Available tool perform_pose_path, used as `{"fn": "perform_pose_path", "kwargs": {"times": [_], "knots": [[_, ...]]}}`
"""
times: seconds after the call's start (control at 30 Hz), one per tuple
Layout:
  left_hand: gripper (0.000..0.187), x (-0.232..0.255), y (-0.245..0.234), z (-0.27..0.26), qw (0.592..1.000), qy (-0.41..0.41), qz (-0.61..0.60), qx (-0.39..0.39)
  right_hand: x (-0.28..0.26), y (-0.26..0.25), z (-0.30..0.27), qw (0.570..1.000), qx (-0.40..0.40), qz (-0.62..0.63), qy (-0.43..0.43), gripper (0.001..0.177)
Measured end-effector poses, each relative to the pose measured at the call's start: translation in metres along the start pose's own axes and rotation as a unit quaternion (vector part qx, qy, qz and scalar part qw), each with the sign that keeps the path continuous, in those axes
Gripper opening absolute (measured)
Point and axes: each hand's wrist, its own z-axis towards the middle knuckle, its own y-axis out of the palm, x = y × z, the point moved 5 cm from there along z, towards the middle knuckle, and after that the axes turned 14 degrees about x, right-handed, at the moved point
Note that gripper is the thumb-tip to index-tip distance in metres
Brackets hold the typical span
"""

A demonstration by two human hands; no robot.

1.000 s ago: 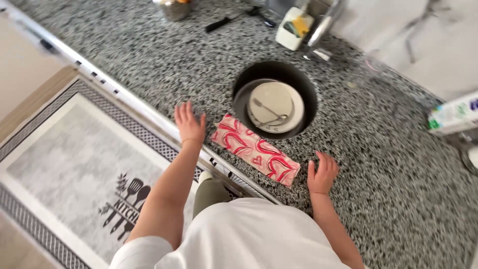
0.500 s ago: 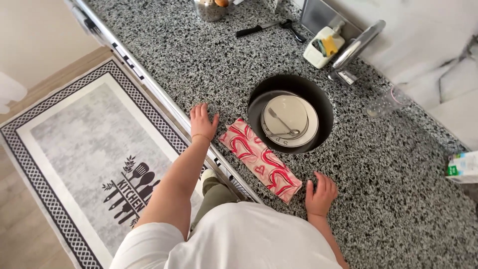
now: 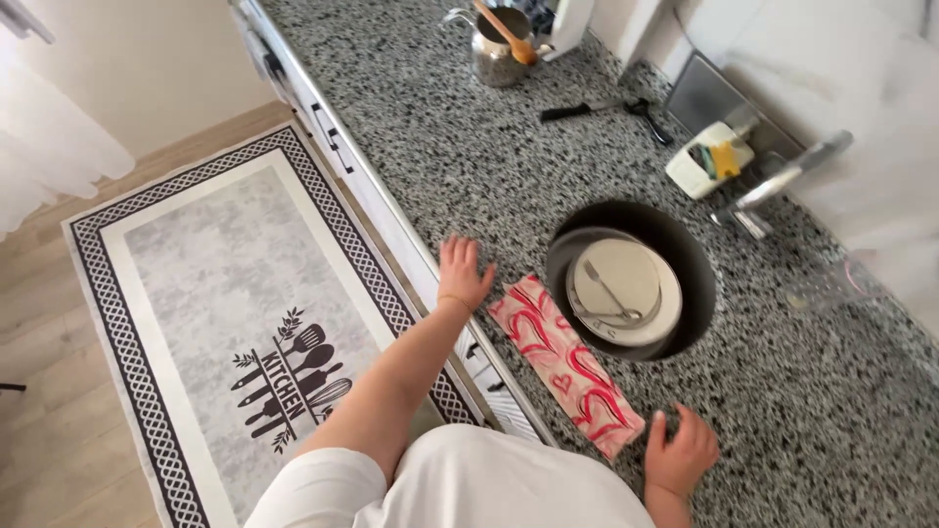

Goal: The person stirs potato sticks frying in a pan on a gas stovetop using a wooden spoon, then stands by the stove waiting while the potatoes cook, briefly fidgets with their hands near a table, returns to stir the potatoes again, and lifts the pan while stirring at the end.

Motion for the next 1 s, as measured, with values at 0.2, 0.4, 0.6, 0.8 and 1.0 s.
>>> {"fn": "perform_pose_path", "kwargs": {"times": [0.2,0.4,0.6,0.8,1.0], "knots": [[0.071,-0.01,-0.009,-0.001,0.991,0.027,-0.127,-0.042,-0.088,0.018,0.064,0.997,0.057,0.037,-0.023,0.03],[0.05,-0.072,-0.077,0.004,0.923,-0.011,-0.371,-0.103,-0.238,0.088,0.095,0.982,0.093,0.149,-0.071,0.031],[0.03,-0.199,-0.157,0.038,0.951,-0.057,-0.292,-0.082,-0.392,0.157,0.102,0.971,0.012,0.227,-0.07,0.03],[0.02,-0.293,-0.201,0.097,0.965,-0.109,-0.239,-0.012,-0.498,0.215,0.106,0.95,-0.015,0.297,-0.095,0.029],[0.015,-0.366,-0.212,0.13,0.937,-0.216,-0.271,0.037,-0.583,0.267,0.133,0.94,-0.063,0.309,-0.131,0.028]]}}
